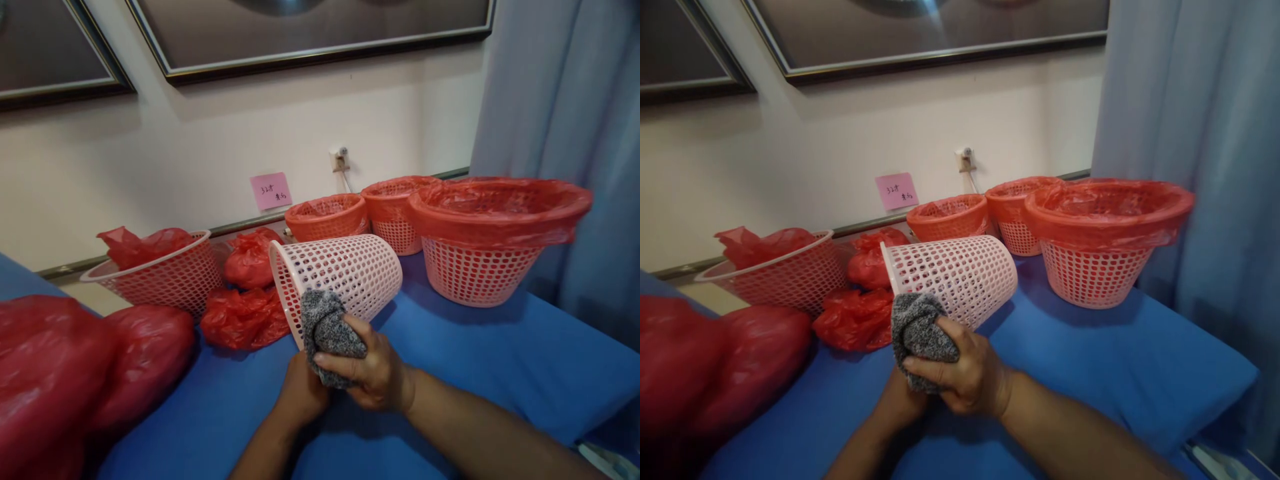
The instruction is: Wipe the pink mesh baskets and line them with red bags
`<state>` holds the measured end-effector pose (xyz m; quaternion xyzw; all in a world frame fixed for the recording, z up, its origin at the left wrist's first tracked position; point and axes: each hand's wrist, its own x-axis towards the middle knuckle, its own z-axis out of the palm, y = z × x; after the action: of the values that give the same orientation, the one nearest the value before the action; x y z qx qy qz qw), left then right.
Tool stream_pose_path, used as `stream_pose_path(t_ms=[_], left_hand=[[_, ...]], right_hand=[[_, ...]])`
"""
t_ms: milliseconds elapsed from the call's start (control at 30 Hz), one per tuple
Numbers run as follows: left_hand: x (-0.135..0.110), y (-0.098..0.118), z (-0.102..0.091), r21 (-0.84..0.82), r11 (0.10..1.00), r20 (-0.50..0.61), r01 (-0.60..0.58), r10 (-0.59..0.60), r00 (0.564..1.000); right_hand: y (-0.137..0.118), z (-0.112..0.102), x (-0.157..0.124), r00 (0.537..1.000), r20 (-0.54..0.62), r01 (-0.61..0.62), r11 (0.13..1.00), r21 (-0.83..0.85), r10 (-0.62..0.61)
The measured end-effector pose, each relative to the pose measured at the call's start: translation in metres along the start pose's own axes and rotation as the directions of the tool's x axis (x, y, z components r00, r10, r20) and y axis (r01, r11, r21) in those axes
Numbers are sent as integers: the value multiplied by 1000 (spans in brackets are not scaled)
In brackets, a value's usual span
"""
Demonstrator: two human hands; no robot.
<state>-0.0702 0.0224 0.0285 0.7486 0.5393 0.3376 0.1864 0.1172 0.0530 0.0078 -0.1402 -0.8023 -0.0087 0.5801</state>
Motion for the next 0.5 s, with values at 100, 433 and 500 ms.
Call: stream_pose_path(t_ms=[100, 433, 500], left_hand=[[2, 3, -5, 59, 998, 53, 1, -4, 999], [5, -5, -5, 180, 980, 128, 82, -106, 986], [4, -9, -2, 167, 982, 103, 84, -102, 989]], right_hand=[[31, -11, 0, 955, -137, -278, 955, -100, 263], [72, -29, 4, 704, -324, -674, 739, -21, 632], [35, -18, 5, 917, -136, -377, 926, 2, 374]])
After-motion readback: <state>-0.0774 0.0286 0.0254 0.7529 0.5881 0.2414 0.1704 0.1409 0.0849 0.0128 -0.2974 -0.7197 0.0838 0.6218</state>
